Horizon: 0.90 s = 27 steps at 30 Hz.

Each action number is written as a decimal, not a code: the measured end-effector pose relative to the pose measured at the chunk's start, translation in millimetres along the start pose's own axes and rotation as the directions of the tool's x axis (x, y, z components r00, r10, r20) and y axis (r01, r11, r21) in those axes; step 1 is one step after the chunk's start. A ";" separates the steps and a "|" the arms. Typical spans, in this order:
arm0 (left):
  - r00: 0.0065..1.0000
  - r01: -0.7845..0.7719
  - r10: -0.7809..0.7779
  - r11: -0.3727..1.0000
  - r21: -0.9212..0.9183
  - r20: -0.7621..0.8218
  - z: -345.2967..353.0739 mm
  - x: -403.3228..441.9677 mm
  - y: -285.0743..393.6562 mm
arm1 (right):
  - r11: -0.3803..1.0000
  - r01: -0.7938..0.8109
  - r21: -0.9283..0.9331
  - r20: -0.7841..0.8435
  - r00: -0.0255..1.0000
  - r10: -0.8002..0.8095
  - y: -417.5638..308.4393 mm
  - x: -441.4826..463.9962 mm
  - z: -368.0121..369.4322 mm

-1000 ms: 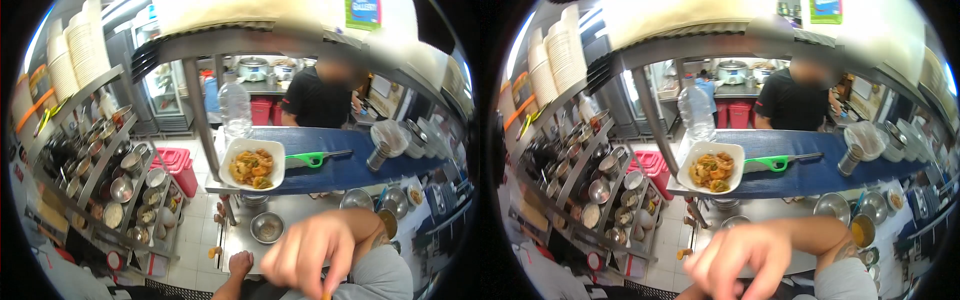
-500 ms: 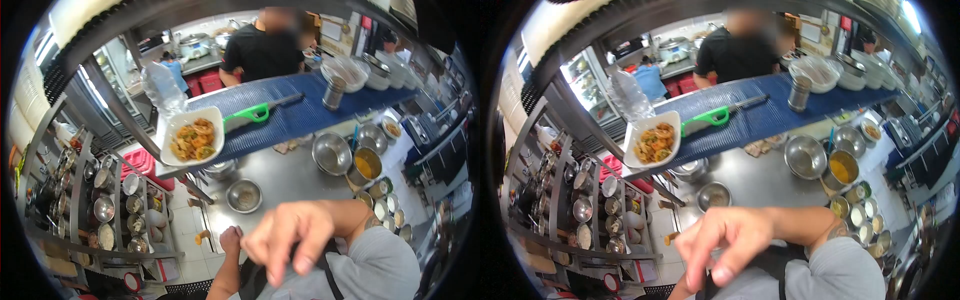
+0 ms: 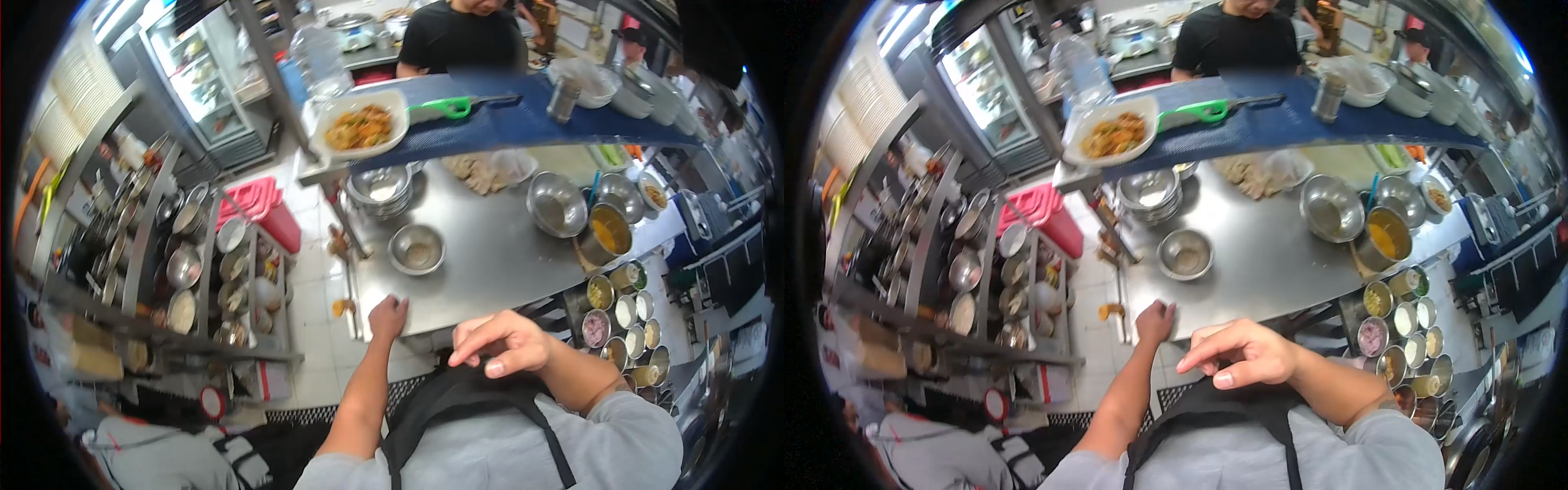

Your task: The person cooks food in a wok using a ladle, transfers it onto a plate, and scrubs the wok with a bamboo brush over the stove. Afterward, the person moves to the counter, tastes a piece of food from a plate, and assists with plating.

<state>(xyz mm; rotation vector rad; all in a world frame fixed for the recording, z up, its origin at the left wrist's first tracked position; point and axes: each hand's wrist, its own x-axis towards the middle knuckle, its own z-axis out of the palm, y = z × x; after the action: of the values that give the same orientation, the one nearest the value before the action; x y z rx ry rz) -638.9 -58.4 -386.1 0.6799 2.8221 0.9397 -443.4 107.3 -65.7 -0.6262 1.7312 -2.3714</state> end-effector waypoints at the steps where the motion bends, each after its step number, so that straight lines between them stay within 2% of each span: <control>1: 0.999 0.006 -0.002 0.993 -0.115 0.033 -5.2 -9.0 -3.2 | 0.999 0.045 -0.017 0.024 0.999 -0.045 -4.6 2.1 15.0; 3: 0.996 0.092 -0.081 0.942 -0.322 0.047 -34.0 -42.8 2.4 | 0.990 0.134 -0.045 0.170 0.978 -0.124 -20.3 15.1 44.4; 5: 0.988 0.153 -0.139 0.930 -0.333 0.065 -58.8 -95.2 -4.8 | 0.985 0.173 0.023 0.332 0.928 -0.171 -27.8 23.6 70.9; 6: 0.983 0.184 -0.176 0.927 -0.326 0.055 -58.5 -125.4 -22.2 | 0.959 0.278 0.052 0.387 0.880 -0.276 -31.7 31.4 85.6; 9: 0.929 0.353 -0.369 0.885 -0.303 0.004 -39.3 -236.2 -100.2 | 0.916 0.359 0.180 0.458 0.793 -0.402 -40.1 40.7 125.6; 12: 0.796 0.600 -0.605 0.790 -0.127 0.002 -31.3 -360.1 -167.8 | 0.894 0.360 0.267 0.523 0.725 -0.448 -35.3 48.2 158.8; 13: 0.742 0.669 -0.670 0.741 -0.056 0.000 -32.9 -392.1 -180.9 | 0.890 0.351 0.291 0.550 0.700 -0.456 -34.0 52.0 169.4; 14: 0.677 0.735 -0.735 0.675 -0.060 0.025 -47.4 -417.2 -176.5 | 0.892 0.319 0.321 0.548 0.706 -0.449 -34.6 56.0 182.2; 15: 0.610 0.792 -0.791 0.606 -0.066 0.051 -64.9 -437.0 -166.8 | 0.883 0.292 0.368 0.583 0.667 -0.464 -34.3 61.7 195.2; 17: 0.550 0.834 -0.835 0.549 -0.056 0.000 -64.1 -473.2 -184.4 | 0.864 0.235 0.446 0.644 0.586 -0.492 -35.5 72.8 217.6; 18: 0.516 0.856 -0.857 0.516 -0.043 -0.013 -60.7 -497.3 -188.2 | 0.864 0.274 0.422 0.720 0.478 -0.503 -43.1 83.4 221.2; 21: 0.408 0.903 -0.909 0.416 -0.109 -0.086 -52.8 -531.8 -192.4 | 0.798 0.337 0.499 0.689 0.403 -0.602 -22.0 100.0 227.7; 22: 0.417 0.902 -0.901 0.427 -0.071 -0.122 -46.2 -541.8 -193.6 | 0.726 0.531 0.437 0.545 0.486 -0.683 -13.7 98.1 234.1; 23: 0.395 0.911 -0.912 0.404 -0.081 -0.105 -40.5 -550.4 -191.3 | 0.666 0.696 0.269 0.503 0.488 -0.713 -19.1 100.9 235.7; 25: 0.389 0.917 -0.920 0.392 -0.079 -0.046 -41.5 -553.2 -174.4 | 0.503 0.833 0.232 0.409 0.386 -0.827 -26.8 106.1 242.8; 27: 0.413 0.904 -0.909 0.417 -0.091 -0.064 -22.3 -563.4 -172.3 | 0.328 0.931 0.158 0.290 0.274 -0.917 -38.3 103.5 247.5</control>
<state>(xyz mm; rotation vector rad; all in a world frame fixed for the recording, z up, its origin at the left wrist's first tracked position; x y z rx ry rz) -204.6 -440.7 -499.6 -0.9375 2.5476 0.7569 -430.9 -133.5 58.0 -2.5053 1.3633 -2.4667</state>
